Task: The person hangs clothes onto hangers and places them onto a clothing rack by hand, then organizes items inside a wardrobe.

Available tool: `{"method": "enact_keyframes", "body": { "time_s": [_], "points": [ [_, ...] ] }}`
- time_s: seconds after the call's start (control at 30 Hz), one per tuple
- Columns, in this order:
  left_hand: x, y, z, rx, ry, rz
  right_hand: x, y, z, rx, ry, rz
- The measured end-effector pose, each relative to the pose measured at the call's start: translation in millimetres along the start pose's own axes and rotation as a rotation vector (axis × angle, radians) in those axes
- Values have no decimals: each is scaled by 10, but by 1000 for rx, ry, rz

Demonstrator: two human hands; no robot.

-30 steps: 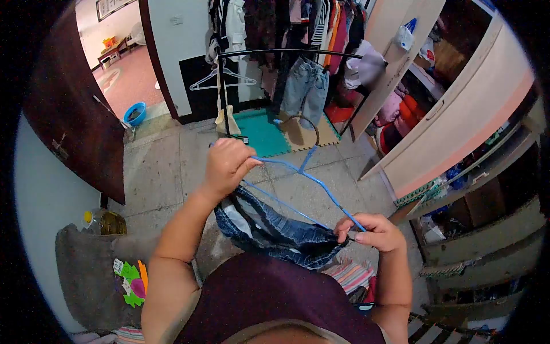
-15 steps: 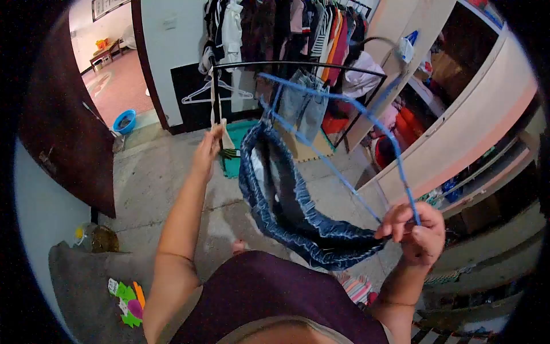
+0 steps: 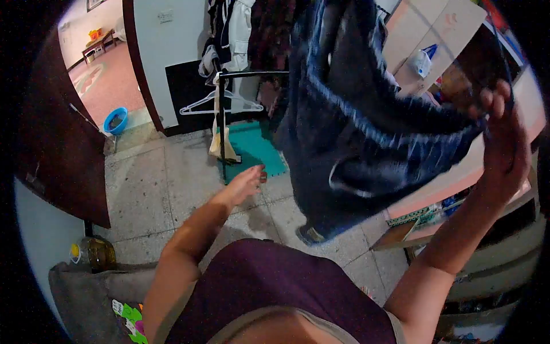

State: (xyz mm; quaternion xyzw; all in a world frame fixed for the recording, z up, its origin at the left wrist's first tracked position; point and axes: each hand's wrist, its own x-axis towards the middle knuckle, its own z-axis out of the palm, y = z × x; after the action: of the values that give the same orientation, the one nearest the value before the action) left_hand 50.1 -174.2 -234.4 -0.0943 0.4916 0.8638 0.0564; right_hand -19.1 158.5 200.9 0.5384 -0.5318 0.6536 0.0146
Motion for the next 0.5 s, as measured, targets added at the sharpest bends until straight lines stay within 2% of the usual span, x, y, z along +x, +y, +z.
{"method": "enact_keyframes", "body": {
  "time_s": [0.07,0.27,0.4,0.5],
  "points": [
    [124,57,-48,8,-69,-24,408,120,-105,-89,-31,-80],
    [354,575,17,-5,-38,110,1826,507,-370,-378,-156,-343],
    [528,1176,261,193,-62,204,2410,991,-217,-281,-57,-594],
    [852,1435,331,251,-221,346,2800,1224,-119,-115,-59,-612]
  ]
}}
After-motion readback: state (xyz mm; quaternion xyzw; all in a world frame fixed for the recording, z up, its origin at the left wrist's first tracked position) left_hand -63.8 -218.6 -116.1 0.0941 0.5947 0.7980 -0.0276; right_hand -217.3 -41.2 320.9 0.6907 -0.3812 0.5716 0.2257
